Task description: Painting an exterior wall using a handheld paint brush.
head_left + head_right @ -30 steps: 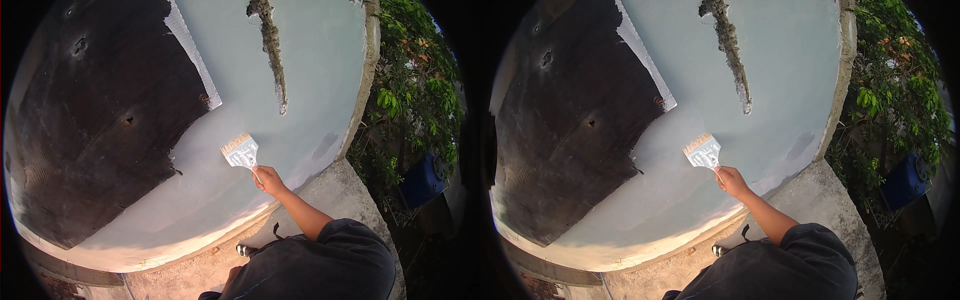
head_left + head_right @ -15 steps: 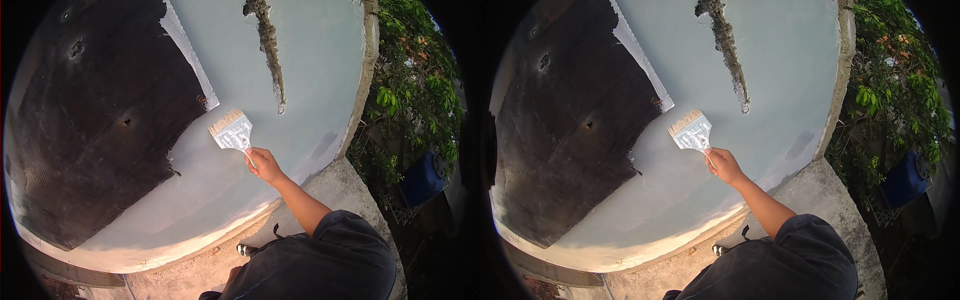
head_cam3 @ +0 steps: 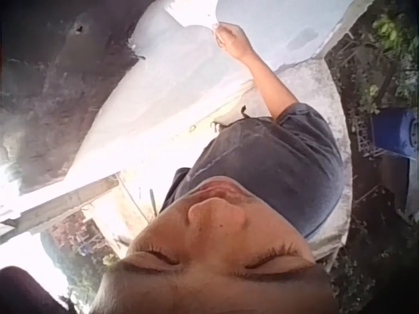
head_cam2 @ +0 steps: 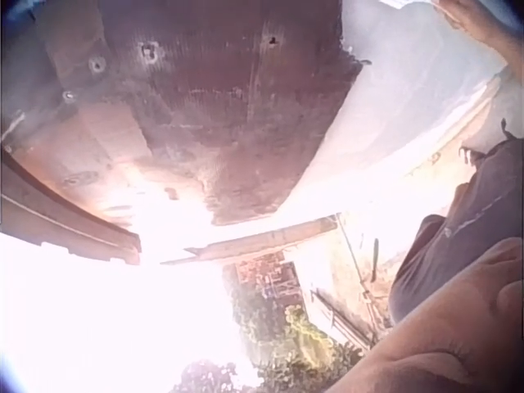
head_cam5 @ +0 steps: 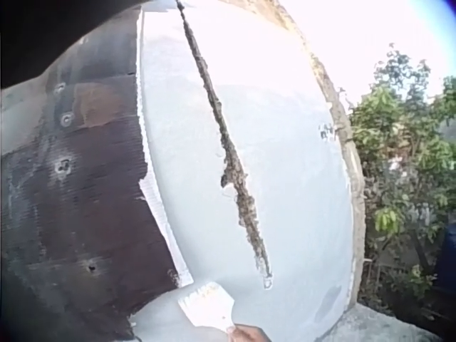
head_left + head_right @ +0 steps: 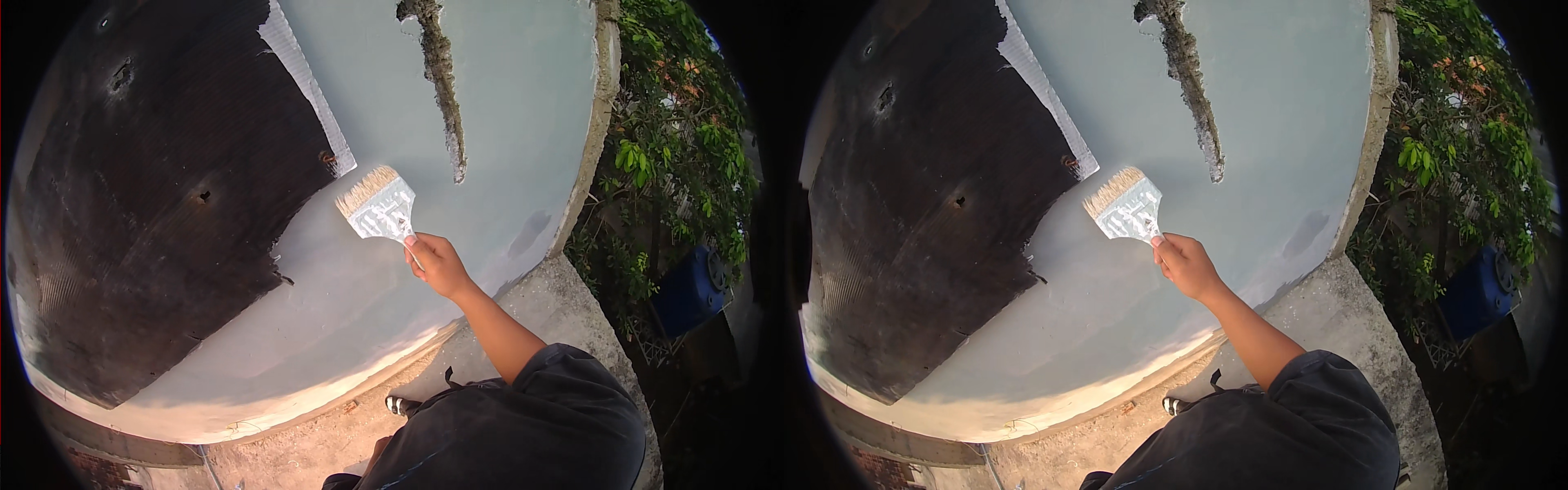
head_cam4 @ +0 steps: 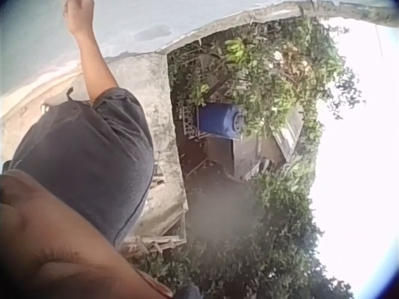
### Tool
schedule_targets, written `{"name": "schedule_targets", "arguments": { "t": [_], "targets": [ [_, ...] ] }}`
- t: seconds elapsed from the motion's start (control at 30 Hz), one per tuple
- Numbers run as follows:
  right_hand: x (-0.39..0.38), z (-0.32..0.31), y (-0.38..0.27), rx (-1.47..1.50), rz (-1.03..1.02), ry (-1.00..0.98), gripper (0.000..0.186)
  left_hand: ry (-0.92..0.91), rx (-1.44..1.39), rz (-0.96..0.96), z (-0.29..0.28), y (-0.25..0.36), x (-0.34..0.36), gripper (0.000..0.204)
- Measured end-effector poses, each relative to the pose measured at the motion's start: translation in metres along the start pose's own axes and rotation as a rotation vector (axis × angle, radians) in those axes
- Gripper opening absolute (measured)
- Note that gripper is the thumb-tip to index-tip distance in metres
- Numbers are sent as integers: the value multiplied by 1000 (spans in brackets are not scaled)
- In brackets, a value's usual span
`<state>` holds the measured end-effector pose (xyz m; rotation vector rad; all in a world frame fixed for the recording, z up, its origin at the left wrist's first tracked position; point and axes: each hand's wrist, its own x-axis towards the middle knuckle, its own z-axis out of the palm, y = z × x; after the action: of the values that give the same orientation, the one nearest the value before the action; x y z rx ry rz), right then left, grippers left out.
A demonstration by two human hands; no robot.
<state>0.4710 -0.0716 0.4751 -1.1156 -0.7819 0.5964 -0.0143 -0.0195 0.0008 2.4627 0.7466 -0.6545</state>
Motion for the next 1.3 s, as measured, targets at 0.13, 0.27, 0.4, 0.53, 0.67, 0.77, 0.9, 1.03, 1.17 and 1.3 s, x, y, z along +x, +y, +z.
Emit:
{"name": "schedule_targets", "arguments": {
  "t": [0.13, 0.27, 0.4, 0.53, 0.67, 0.77, 0.9, 1.03, 1.17, 1.3],
  "targets": [
    [10, -6, 17, 15, 22, 13, 40, -3, 5, -9, -8, 5, 19, 32],
    [-28, -17, 70, 0, 194, 51, 39, 14, -30, -35, -8, 5, 17, 33],
    [-58, -23, 78, 19, 296, 98, 40, 19, -45, -51, -6, -2, -2, 33],
    [-34, -17, 29, 27, 84, 37, 39, -16, -47, -66, -13, 4, 17, 34],
    [5, -8, -1, -19, 3, 20, 38, -18, -89, -92, -36, 11, 11, 37],
    [7, -7, 13, -54, 19, 46, 38, 41, -260, 130, -67, 27, 1, 35],
    [-29, -10, 68, 20, 198, 91, 39, 109, -155, 59, -47, 22, -3, 32],
    [-62, -18, 87, 40, 318, 114, 40, 212, -276, 77, -17, -1, -17, 31],
    [-32, -12, 30, 78, 122, 46, 40, 137, -237, 77, 6, -12, -41, 31],
    [6, -2, -4, 47, -5, 4, 40, 97, -184, 77, 0, -10, -20, 30]
  ]
}}
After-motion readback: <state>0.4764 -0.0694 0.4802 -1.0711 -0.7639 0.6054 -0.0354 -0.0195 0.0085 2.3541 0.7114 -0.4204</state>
